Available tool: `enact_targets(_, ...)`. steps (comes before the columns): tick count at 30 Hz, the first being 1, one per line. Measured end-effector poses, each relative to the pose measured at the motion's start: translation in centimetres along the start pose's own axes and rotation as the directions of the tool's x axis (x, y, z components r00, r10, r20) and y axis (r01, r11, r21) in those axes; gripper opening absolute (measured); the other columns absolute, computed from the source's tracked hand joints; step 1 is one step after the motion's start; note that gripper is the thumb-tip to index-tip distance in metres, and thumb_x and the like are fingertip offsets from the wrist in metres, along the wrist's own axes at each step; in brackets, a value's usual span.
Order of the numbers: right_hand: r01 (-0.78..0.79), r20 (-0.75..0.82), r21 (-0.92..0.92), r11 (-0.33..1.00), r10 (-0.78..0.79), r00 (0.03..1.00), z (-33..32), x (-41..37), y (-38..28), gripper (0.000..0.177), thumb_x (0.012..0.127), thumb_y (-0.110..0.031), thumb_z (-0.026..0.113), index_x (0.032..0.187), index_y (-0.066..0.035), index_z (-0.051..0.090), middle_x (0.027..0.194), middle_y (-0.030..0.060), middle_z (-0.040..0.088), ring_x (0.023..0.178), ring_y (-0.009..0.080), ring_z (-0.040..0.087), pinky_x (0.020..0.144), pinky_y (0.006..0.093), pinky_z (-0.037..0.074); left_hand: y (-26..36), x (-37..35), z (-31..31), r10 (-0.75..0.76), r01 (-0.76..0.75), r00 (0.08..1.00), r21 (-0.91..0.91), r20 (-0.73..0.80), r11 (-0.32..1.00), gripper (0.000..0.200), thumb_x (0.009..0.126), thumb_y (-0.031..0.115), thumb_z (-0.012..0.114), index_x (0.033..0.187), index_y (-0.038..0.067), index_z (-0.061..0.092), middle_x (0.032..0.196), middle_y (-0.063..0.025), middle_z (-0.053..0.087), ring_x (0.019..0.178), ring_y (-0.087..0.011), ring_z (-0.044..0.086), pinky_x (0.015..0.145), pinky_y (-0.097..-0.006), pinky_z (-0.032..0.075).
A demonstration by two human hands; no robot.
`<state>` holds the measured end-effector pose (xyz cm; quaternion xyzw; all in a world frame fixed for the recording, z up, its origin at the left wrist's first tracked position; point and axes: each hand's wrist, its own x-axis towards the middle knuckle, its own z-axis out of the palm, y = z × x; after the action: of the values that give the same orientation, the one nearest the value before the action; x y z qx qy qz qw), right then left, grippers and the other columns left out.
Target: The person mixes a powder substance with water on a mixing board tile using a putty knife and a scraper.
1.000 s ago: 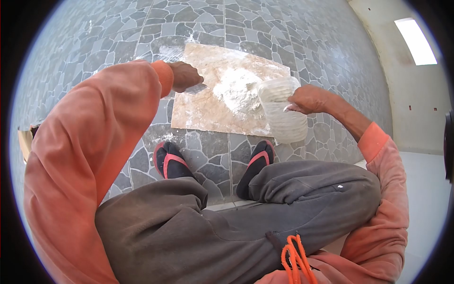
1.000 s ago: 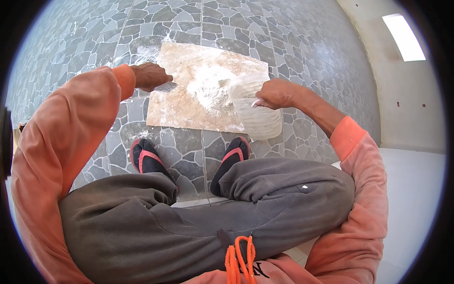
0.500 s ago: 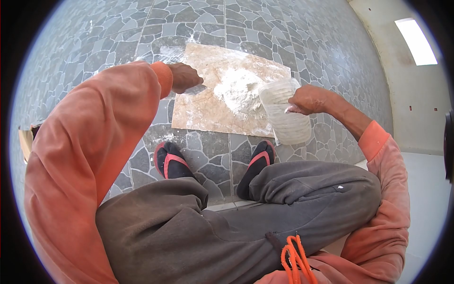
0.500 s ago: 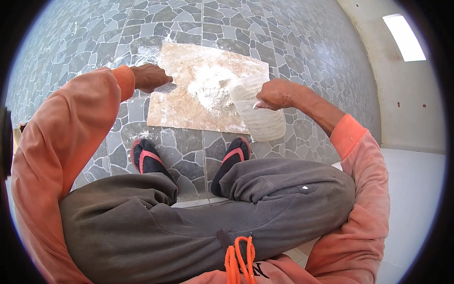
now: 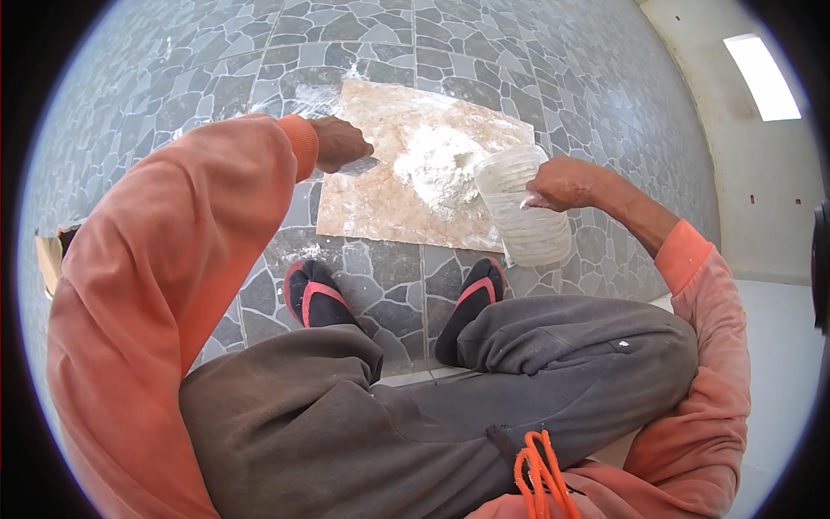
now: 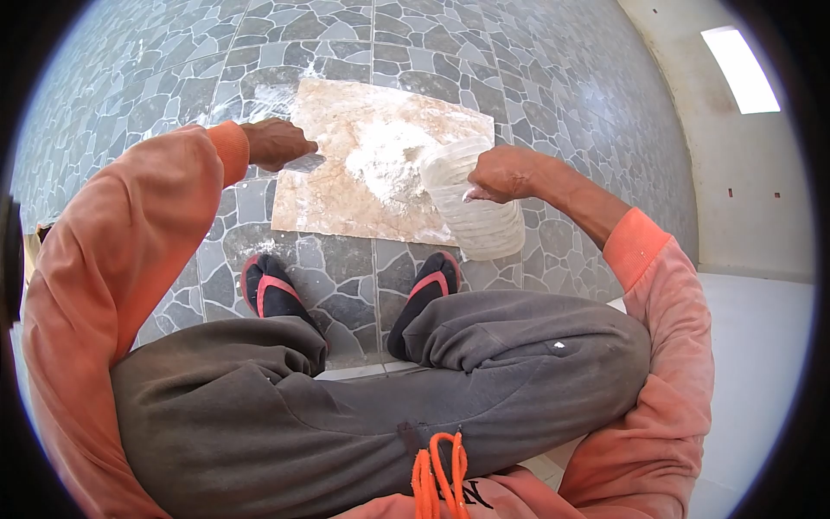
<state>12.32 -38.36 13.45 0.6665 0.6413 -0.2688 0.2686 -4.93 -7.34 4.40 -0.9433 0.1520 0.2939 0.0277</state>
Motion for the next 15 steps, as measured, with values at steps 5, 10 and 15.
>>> enact_targets(5,0.004,0.004,-0.009,1.0,-0.004,1.0,-0.03,0.11,0.03,0.044,0.093,-0.041,0.058,0.081,0.0,0.067,0.075,0.0216,0.066,0.075,0.0414,0.064,0.067,0.047,0.051,-0.07,0.01,0.12,0.013,-0.013,1.0,-0.002,-0.015,1.0,0.033,0.08,-0.002,0.063,0.112,0.001,0.058,0.101,-0.0165,0.067,0.102,-0.0346,0.063,0.084,-0.0452,0.053)
enact_targets(10,-0.005,0.014,-0.012,1.0,0.006,1.0,-0.03,0.24,-0.01,0.044,0.092,-0.042,0.058,0.081,0.0,0.067,0.074,0.0212,0.066,0.075,0.0412,0.064,0.067,0.0469,0.051,0.0,0.12,0.08,0.013,-0.013,1.0,0.0,-0.008,1.0,0.033,0.08,-0.002,0.063,0.113,0.001,0.058,0.102,-0.0164,0.067,0.103,-0.0346,0.063,0.085,-0.0451,0.053)
enact_targets(15,-0.003,0.017,-0.024,1.0,0.004,1.0,-0.26,0.16,-0.18,0.044,0.092,-0.042,0.058,0.081,0.0,0.068,0.074,0.021,0.066,0.075,0.0412,0.064,0.067,0.047,0.051,0.1,-0.09,-0.08,0.009,-0.009,1.0,-0.002,0.004,1.0,0.033,0.08,-0.002,0.063,0.112,0.001,0.058,0.102,-0.0159,0.067,0.103,-0.0344,0.063,0.084,-0.0449,0.053)
